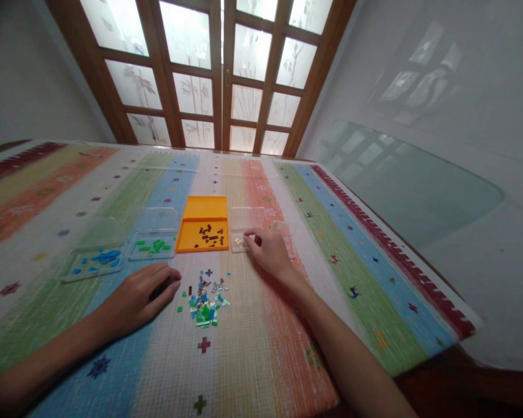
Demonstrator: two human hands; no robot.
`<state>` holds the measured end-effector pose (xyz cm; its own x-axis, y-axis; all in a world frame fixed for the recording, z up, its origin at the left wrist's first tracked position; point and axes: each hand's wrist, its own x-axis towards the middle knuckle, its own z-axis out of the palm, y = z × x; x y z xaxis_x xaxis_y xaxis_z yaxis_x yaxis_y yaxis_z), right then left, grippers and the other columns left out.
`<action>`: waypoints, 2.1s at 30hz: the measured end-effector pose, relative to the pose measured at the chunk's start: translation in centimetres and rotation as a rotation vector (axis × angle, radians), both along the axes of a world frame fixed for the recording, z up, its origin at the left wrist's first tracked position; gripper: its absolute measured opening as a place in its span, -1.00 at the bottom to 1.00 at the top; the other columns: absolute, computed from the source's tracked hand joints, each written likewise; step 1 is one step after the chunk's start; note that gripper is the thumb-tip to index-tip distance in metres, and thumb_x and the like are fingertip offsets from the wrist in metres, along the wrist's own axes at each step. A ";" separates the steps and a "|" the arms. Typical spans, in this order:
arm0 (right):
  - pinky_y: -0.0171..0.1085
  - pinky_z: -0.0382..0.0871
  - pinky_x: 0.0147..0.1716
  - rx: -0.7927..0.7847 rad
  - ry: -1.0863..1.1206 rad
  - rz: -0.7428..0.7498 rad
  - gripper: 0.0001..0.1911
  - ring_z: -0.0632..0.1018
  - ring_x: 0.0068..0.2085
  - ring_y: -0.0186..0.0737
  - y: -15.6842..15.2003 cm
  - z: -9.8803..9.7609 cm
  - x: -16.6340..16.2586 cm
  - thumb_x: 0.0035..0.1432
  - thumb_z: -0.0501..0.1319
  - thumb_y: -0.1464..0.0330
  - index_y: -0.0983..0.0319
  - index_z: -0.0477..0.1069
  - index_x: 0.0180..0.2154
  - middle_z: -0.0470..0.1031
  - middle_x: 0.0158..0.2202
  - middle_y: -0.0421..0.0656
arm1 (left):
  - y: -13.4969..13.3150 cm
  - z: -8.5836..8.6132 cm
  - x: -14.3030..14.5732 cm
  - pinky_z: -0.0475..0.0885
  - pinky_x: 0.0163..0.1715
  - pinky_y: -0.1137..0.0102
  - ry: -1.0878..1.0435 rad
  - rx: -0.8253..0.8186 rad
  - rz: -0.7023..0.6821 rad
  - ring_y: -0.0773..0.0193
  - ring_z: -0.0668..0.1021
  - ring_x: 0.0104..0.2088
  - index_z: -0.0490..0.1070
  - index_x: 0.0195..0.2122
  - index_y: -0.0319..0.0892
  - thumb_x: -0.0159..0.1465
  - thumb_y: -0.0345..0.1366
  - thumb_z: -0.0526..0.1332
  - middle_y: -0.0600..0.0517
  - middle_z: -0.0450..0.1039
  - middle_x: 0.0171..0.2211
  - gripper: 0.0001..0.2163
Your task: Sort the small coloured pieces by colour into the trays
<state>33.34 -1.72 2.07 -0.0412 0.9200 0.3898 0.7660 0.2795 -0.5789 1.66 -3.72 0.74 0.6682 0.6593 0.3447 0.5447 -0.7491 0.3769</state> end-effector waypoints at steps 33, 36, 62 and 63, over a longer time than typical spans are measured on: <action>-0.38 0.05 -0.54 -0.395 -0.144 0.672 -0.88 0.24 -0.60 -0.45 -5.1 2.3 -5.5 0.04 0.26 0.51 0.24 0.57 -0.44 0.32 -0.63 -0.33 | 0.1 -0.3 -0.1 0.40 -0.27 0.33 0.016 0.008 -0.009 0.20 0.51 -0.31 0.41 -0.21 -0.18 0.45 -0.29 0.03 -0.02 0.47 -0.32 -0.81; -0.38 0.03 -0.54 -0.386 -0.147 0.682 -0.85 0.21 -0.59 -0.47 -5.2 2.1 -5.4 0.06 0.24 0.53 0.26 0.53 -0.49 0.31 -0.63 -0.33 | 0.1 -0.2 -0.1 0.40 -0.28 0.34 0.017 0.006 -0.007 0.21 0.51 -0.32 0.41 -0.21 -0.18 0.45 -0.29 0.03 -0.02 0.47 -0.32 -0.81; -0.33 0.12 -0.52 0.063 0.003 0.030 -0.74 0.31 -0.60 -0.35 -0.8 1.5 1.2 0.20 0.20 0.29 0.27 0.63 -0.32 0.41 -0.64 -0.23 | 0.2 -0.2 -0.1 0.41 -0.27 0.34 0.015 0.039 -0.031 0.22 0.52 -0.32 0.39 -0.20 -0.19 0.46 -0.30 0.01 -0.02 0.47 -0.32 -0.80; -0.32 0.13 -0.51 0.066 -0.007 0.021 -0.74 0.33 -0.60 -0.34 -0.7 1.3 1.2 0.19 0.20 0.30 0.27 0.64 -0.32 0.43 -0.63 -0.21 | 0.2 -0.2 -0.1 0.41 -0.27 0.34 0.015 0.040 -0.032 0.22 0.52 -0.32 0.39 -0.20 -0.19 0.46 -0.30 0.01 -0.02 0.47 -0.32 -0.80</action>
<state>34.52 -2.41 3.41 -0.0631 0.8914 0.4487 0.7639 0.3325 -0.5532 1.58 -3.56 0.53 0.6936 0.6236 0.3607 0.5258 -0.7804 0.3382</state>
